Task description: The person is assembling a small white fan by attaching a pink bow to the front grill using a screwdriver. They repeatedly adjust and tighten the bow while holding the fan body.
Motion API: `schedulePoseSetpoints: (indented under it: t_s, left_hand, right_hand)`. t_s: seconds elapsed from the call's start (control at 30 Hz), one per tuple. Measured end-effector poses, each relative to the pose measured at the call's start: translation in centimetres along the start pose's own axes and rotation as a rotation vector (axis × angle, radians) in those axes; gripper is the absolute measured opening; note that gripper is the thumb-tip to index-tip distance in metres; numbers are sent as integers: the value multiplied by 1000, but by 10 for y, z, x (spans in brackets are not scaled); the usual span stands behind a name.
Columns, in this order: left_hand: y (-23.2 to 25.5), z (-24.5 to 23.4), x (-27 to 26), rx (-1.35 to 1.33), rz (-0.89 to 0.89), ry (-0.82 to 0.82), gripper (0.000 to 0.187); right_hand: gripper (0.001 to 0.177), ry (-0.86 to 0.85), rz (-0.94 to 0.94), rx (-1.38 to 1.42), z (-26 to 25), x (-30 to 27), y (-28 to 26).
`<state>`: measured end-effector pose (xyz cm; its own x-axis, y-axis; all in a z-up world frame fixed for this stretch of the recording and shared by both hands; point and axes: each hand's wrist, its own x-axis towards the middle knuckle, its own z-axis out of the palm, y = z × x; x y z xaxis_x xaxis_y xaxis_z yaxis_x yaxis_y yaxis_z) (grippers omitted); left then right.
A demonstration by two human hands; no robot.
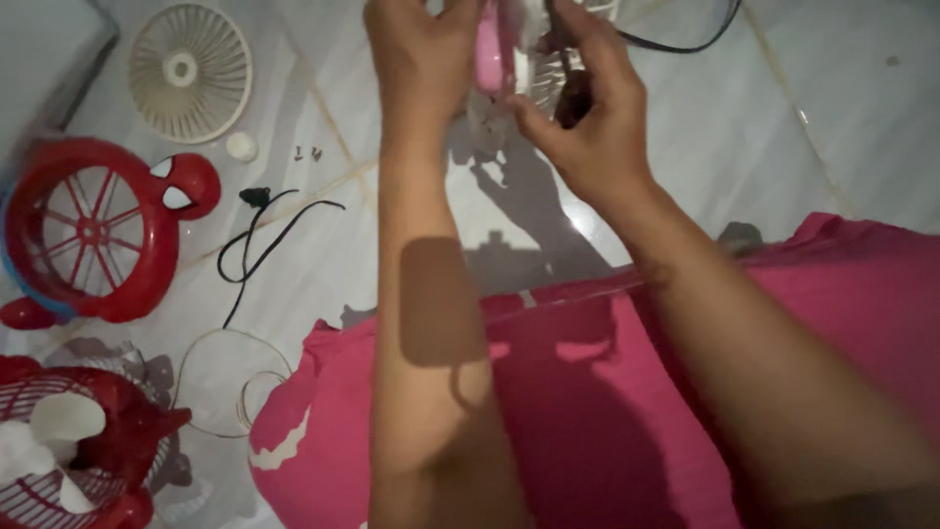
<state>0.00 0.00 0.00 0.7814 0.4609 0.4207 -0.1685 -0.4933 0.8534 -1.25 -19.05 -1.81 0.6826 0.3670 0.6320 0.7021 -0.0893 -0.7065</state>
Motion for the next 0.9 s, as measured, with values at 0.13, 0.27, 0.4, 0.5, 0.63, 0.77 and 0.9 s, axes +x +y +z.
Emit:
schedulePoseSetpoints:
  t_s: [0.13,0.27,0.4,0.5,0.63,0.77,0.9]
  left_hand:
    - [14,-10,-1,-123,175,-13,23]
    - [26,-17,-4,-30,26,-87,20]
    - [33,-18,-4,-67,23,-107,20]
    - [32,-18,-6,-69,31,-101,26]
    - [29,-19,-7,-85,35,-120,38]
    - [27,-17,-8,-110,18,-109,40]
    - [24,-19,-9,-121,7,-103,38]
  right_hand:
    - [76,-45,97,-7,-1,1,-4]
    - [78,-40,80,0,1,1,-7]
    - [80,-43,168,75,2,3,-13]
    - [76,-34,144,54,2,4,-16]
    - [77,-59,195,143,2,5,-19]
    - [78,-49,165,74,1,6,-20]
    - [79,-41,134,53,1,7,-20]
